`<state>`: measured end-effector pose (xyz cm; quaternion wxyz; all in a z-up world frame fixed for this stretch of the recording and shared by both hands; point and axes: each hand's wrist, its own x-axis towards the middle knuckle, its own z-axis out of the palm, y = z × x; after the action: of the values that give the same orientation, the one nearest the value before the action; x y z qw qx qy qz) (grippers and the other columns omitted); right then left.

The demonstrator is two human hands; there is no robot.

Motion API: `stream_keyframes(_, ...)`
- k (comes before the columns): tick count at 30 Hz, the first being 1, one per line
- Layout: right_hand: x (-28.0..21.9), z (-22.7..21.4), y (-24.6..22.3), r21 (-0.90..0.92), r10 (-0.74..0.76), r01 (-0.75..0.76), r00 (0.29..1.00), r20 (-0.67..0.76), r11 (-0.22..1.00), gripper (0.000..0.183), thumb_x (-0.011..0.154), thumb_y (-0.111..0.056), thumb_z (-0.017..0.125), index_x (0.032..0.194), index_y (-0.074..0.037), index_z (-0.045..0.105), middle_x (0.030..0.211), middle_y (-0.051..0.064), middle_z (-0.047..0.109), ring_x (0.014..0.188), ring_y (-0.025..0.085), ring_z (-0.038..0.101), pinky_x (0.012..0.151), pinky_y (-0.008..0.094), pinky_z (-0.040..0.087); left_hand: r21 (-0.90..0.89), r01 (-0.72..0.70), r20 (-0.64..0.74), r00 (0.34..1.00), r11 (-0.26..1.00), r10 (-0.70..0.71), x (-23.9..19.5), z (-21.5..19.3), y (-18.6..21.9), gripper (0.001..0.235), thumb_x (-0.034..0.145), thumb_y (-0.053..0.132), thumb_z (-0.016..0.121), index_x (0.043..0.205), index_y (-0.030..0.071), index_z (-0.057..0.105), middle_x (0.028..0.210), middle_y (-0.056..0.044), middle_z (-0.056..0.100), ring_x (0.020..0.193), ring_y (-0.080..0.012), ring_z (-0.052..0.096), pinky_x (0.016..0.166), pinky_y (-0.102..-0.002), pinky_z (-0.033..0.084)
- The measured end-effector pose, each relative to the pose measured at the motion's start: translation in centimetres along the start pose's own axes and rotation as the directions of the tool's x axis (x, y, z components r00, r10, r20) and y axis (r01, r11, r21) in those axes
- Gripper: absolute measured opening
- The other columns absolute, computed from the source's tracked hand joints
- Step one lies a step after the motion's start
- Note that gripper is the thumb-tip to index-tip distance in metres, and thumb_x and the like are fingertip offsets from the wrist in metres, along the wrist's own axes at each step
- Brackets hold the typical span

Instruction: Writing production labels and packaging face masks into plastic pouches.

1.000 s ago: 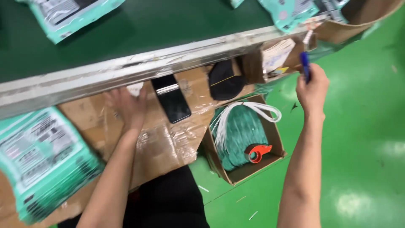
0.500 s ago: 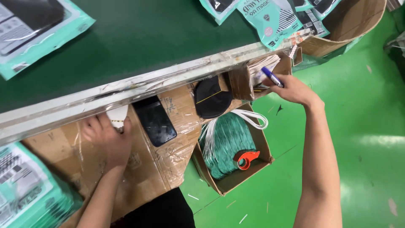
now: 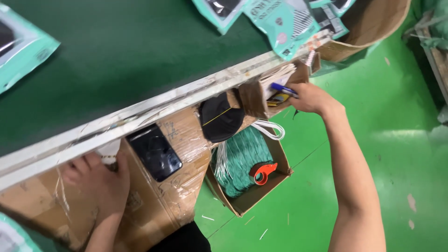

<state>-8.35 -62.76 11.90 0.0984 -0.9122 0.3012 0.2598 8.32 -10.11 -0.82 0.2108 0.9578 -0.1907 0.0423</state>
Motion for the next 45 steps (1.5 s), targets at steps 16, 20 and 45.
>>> stream_keyframes(16, 5.3, 3.9, -2.3, -0.098, -0.016, 0.036, 0.981, 0.194, 0.994, 0.043, 0.084, -0.04, 0.075, 0.106, -0.003, 0.075, 0.101, 0.022, 0.074, 0.095, 0.038, 0.071, 0.085, 0.046, 0.057, 0.079, -0.049, 0.056, 0.997, 0.996, 0.045, 1.2, -1.9, 2.3, 0.086, 0.09, 0.023, 0.074, 0.158, -0.008, 0.031, 0.154, -0.031, 0.034, 0.143, -0.0472, 0.026, 0.115, -0.062, 0.022)
stream_keyframes(20, 7.9, 7.0, 0.2, -0.287, -0.18, 0.178, 0.983, 0.019, 0.941, 0.023, 0.085, -0.022, 0.07, 0.092, 0.0, 0.076, 0.096, 0.02, 0.074, 0.094, 0.036, 0.072, 0.084, 0.045, 0.058, 0.171, -0.128, 0.064, 0.991, 0.977, 0.119, 1.3, -1.3, 1.6, 0.084, 0.1, 0.027, 0.073, 0.162, -0.01, 0.028, 0.153, -0.03, 0.034, 0.147, -0.0455, 0.026, 0.121, -0.059, 0.021)
stream_keyframes(45, -12.1, 3.1, -11.9, 0.441, 0.011, 0.502, 0.651, -0.759, 0.744, 0.015, 0.111, 0.004, 0.057, 0.119, -0.002, 0.068, 0.097, 0.009, 0.069, 0.085, 0.017, 0.066, 0.079, 0.031, 0.053, -0.168, -0.078, -0.216, 0.976, 0.983, 0.04, 1.3, -3.3, 2.2, 0.053, 0.095, 0.031, 0.077, 0.132, -0.003, 0.059, 0.126, -0.027, 0.06, 0.117, -0.0483, 0.055, 0.102, -0.055, 0.043)
